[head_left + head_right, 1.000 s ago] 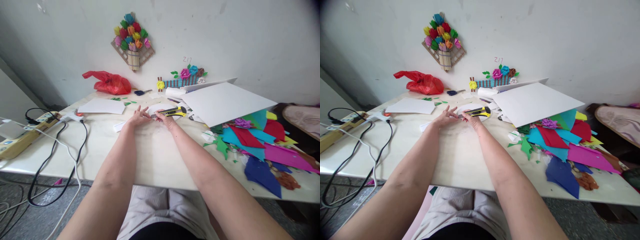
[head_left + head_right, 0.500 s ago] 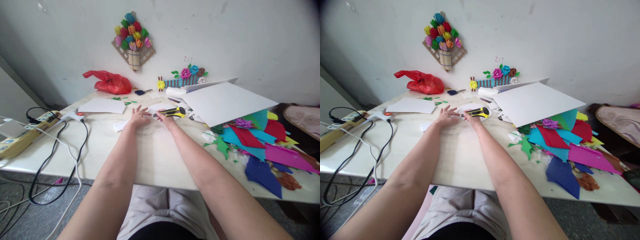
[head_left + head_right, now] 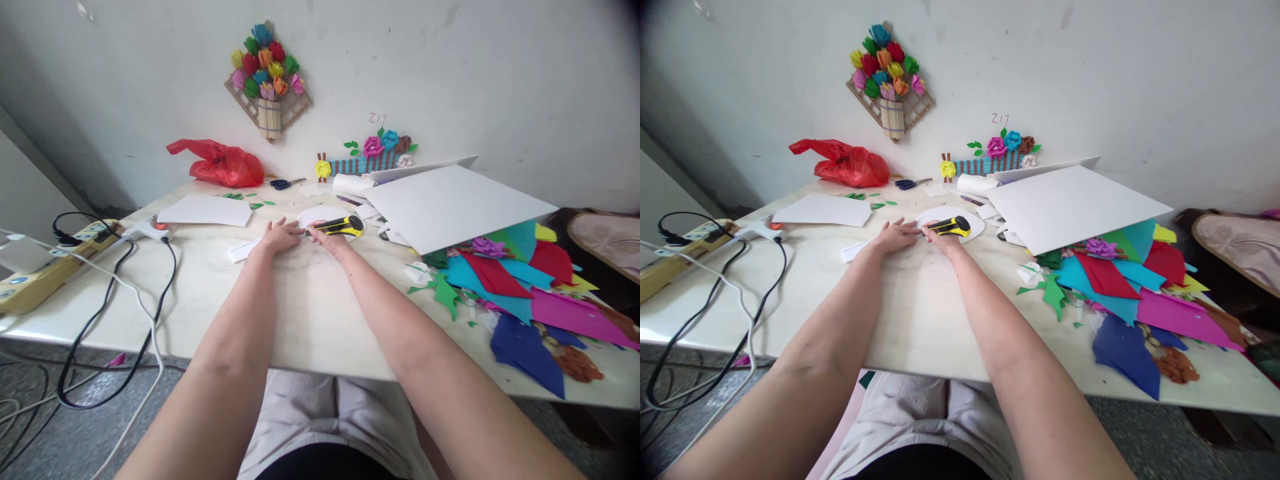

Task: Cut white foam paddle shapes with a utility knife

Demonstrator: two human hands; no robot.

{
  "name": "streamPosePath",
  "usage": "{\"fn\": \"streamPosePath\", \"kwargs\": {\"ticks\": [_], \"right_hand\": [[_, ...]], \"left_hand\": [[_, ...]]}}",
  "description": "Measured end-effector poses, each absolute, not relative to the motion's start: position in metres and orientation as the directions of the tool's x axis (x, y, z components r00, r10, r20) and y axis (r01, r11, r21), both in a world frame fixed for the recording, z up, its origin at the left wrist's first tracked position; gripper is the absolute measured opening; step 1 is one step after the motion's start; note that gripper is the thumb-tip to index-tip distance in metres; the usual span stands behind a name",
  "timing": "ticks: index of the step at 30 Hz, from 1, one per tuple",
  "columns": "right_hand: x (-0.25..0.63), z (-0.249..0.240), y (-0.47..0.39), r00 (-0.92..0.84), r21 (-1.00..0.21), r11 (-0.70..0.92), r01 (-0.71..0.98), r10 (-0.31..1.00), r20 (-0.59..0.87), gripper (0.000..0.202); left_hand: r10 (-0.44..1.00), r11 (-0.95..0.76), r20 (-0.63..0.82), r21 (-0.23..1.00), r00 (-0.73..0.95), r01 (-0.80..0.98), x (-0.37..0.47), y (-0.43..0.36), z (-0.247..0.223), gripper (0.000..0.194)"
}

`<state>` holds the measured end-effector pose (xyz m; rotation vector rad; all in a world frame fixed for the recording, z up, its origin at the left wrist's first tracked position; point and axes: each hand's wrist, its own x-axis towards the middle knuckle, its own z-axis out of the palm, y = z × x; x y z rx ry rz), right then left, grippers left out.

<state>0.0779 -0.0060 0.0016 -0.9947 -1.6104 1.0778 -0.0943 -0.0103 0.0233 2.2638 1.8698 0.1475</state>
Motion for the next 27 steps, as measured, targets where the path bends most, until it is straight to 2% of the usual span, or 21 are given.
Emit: {"fn": "streamPosePath", "kwargs": {"ticks": [27], "right_hand": [[0.0766, 0.0064, -0.0098, -0.228, -0.96, 0.255, 0.111, 0.947, 0.225, 0.01]], "left_hand": [[0.978, -0.187, -0.053, 0.225, 0.204, 0.956, -0.0956, -0.0089, 0.0222, 0.055]]}}
